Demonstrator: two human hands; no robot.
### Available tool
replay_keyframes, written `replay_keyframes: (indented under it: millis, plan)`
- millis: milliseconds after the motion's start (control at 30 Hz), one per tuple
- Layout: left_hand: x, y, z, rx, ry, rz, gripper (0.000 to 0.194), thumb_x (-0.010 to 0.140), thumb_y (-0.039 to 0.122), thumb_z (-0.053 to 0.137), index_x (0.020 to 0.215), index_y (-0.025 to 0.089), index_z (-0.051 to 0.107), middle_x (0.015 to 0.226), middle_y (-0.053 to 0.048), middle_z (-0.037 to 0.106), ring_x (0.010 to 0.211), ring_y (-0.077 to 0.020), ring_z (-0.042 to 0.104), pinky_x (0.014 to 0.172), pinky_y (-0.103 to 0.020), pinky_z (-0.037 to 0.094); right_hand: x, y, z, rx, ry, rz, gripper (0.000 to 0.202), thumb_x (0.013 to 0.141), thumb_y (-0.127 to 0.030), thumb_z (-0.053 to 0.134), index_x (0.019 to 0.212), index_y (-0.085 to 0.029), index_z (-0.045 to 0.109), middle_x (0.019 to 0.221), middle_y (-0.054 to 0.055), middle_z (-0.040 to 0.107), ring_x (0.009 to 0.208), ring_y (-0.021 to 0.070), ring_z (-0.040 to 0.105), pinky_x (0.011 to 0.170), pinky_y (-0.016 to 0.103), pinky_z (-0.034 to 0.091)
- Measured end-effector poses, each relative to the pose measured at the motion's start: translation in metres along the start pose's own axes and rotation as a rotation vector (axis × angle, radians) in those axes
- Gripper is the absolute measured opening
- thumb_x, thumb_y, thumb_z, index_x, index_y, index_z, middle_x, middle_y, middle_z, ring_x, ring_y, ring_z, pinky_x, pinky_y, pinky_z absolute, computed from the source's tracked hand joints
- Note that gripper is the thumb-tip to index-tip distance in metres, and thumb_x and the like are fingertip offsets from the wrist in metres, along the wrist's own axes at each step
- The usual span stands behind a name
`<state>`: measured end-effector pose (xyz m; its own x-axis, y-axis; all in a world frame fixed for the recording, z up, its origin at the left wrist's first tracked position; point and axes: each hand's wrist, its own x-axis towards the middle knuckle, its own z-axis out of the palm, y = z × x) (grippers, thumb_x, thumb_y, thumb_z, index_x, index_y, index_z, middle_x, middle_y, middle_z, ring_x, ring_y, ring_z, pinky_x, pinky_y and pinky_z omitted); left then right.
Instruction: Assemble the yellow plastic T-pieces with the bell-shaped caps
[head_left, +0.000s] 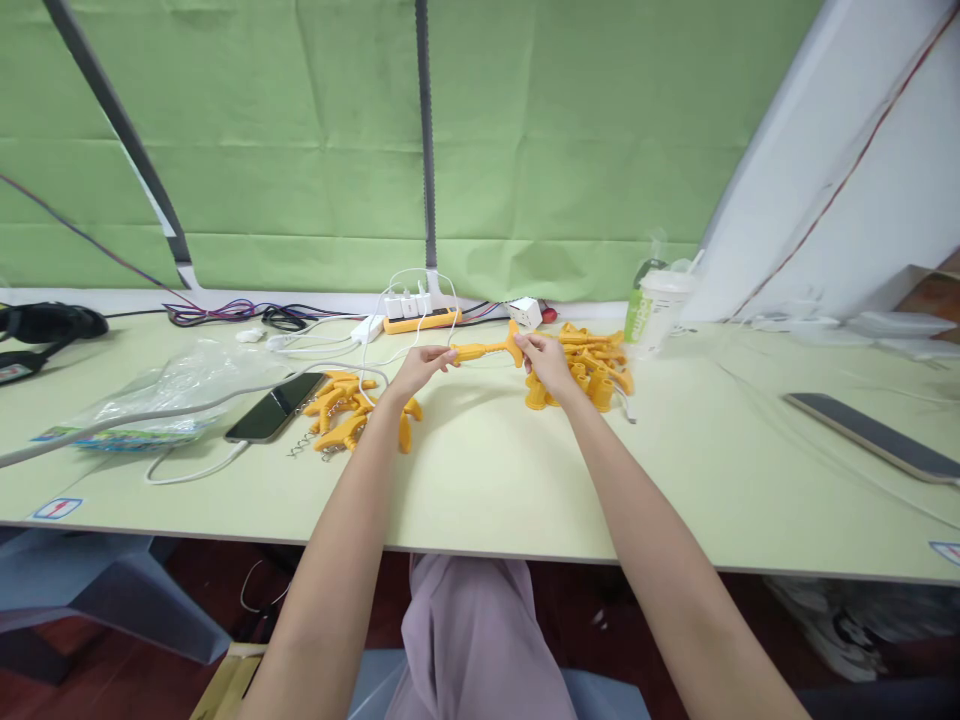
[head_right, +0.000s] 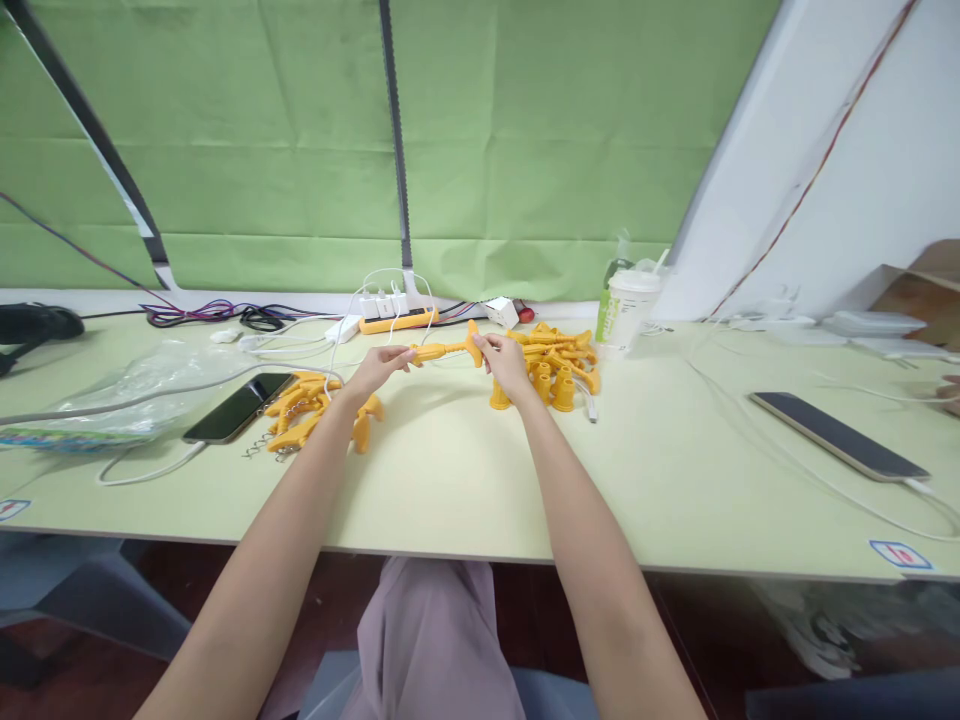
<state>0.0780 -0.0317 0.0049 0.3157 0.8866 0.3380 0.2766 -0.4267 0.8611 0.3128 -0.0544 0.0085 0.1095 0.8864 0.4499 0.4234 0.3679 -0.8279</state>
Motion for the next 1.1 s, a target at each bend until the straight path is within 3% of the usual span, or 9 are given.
replay_keyframes:
  millis: [533,1100]
  plan:
    - [0.0037,-0.0083,-0.0009,-0.018,0.001,-0.004,0.049,0.072,0.056,0.059,0.093,0.013,0.070,0.087,-0.010,0.070,0.075,-0.0172,0.057,0.072,-0.029,0.043,-0.0004,-0.0018,0.0000,-0.002,-0.002,-0.005,0.049,0.076,-0.064,0.050,0.058,-0.019,0.049,0.045,-0.004,0.043,0.041,0.0076,0.039,0.044,0.021,0.032]
    - [0.0013,-0.0029,0.0000,-0.019,0.002,-0.013,0.047,0.072,0.054,0.059,0.092,0.013,0.070,0.088,-0.011,0.070,0.076,-0.0179,0.058,0.073,-0.030,0.044,-0.0026,-0.0063,-0.0014,-0.021,-0.014,0.007,0.049,0.076,-0.064,0.050,0.057,-0.019,0.048,0.045,-0.004,0.043,0.041,0.0078,0.039,0.042,0.021,0.030]
